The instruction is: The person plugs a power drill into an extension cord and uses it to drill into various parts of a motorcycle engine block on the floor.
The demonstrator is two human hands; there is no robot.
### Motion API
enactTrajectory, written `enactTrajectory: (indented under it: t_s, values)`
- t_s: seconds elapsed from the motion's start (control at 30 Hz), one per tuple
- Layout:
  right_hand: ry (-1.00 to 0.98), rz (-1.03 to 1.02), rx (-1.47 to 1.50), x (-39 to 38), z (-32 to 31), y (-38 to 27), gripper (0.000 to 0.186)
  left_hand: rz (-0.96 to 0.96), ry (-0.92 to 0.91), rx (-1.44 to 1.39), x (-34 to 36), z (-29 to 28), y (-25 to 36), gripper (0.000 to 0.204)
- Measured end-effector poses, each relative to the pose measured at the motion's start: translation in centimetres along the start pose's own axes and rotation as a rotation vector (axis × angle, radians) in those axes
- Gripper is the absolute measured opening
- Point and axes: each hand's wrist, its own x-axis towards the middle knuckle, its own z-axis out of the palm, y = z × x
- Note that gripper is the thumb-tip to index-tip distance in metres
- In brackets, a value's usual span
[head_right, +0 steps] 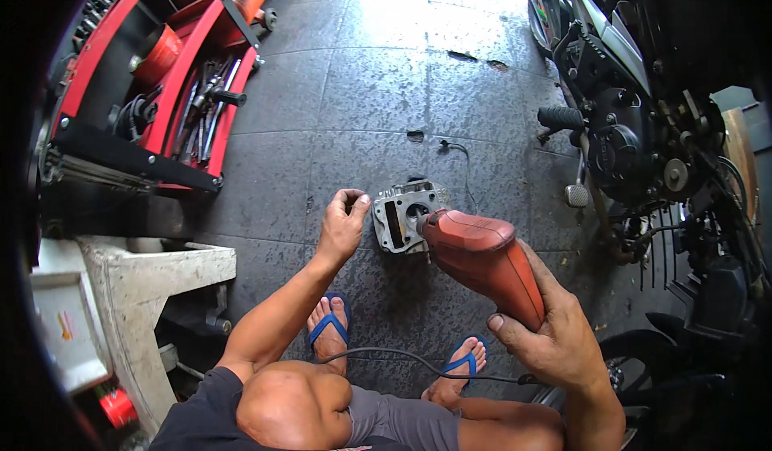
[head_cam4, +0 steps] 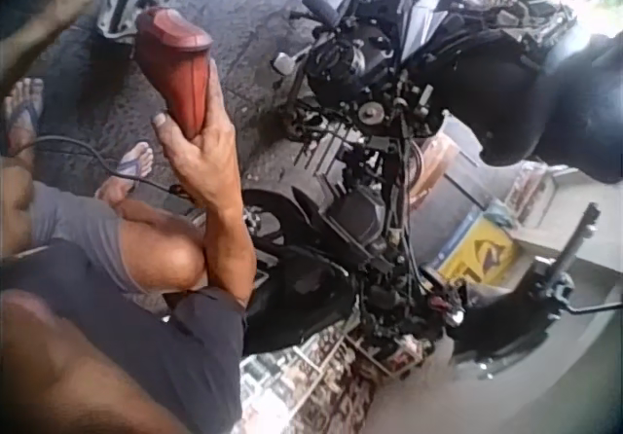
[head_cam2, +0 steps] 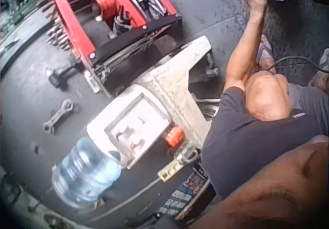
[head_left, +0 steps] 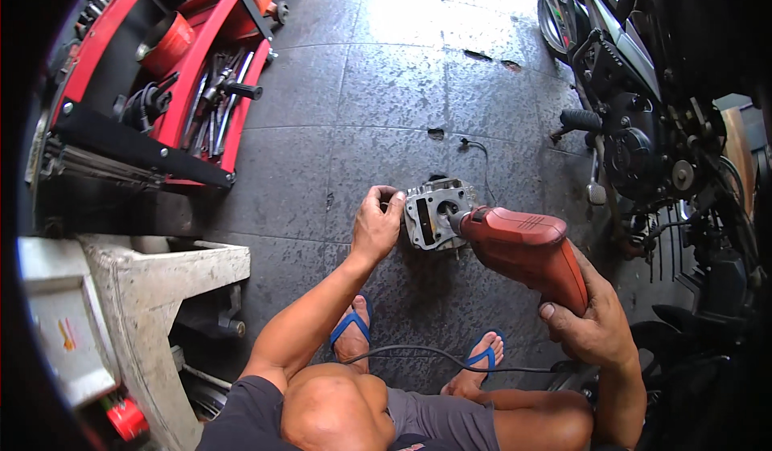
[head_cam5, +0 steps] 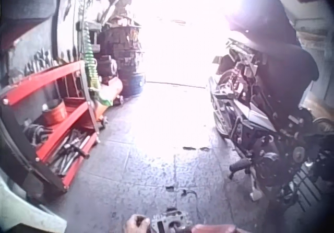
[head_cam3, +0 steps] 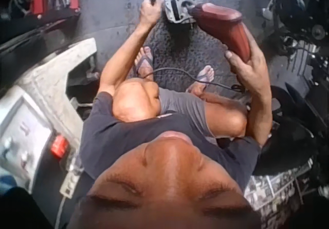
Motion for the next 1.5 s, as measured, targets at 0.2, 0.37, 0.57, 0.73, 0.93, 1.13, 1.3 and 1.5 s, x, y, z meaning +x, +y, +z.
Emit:
enactTrajectory:
  t_s: [0.2,0.37,0.57,0.73,0.93,1.13,1.3,1.5]
  values:
    - [0.071,0.201,0.048,-0.7,2.7,-2.1,0.079,-0.064,-0.212,0.092,1.0,2.0,-4.3,0.071]
    - [0.208,0.126,0.023,-2.6,5.0,-1.8,0.072,-0.234,-0.485,0.038,2.9,1.1,-4.2,0.100]
    - [0.225,0.204,0.114,-3.2,7.4,-2.0,0.067,-0.130,-0.558,-0.044,3.8,0.8,-7.3,0.094]
    - [0.319,0.200,0.189,-3.8,8.2,-1.1,0.070,-0.168,-0.483,-0.129,2.9,1.0,-6.0,0.100]
    - [0.344,0.255,0.307,-4.1,7.6,-0.1,0.065,-0.196,-0.468,-0.208,2.9,0.7,-4.9,0.087]
    - [0.311,0.255,0.295,-4.5,6.9,0.7,0.066,-0.187,-0.485,-0.201,3.1,0.5,-6.1,0.085]
    - [0.255,0.210,0.235,-4.8,6.8,0.9,0.065,-0.177,-0.491,-0.260,2.8,0.3,-5.8,0.084]
    - [0.344,0.189,0.312,-4.8,7.6,0.0,0.067,-0.182,-0.503,-0.282,2.8,0.1,-5.9,0.083]
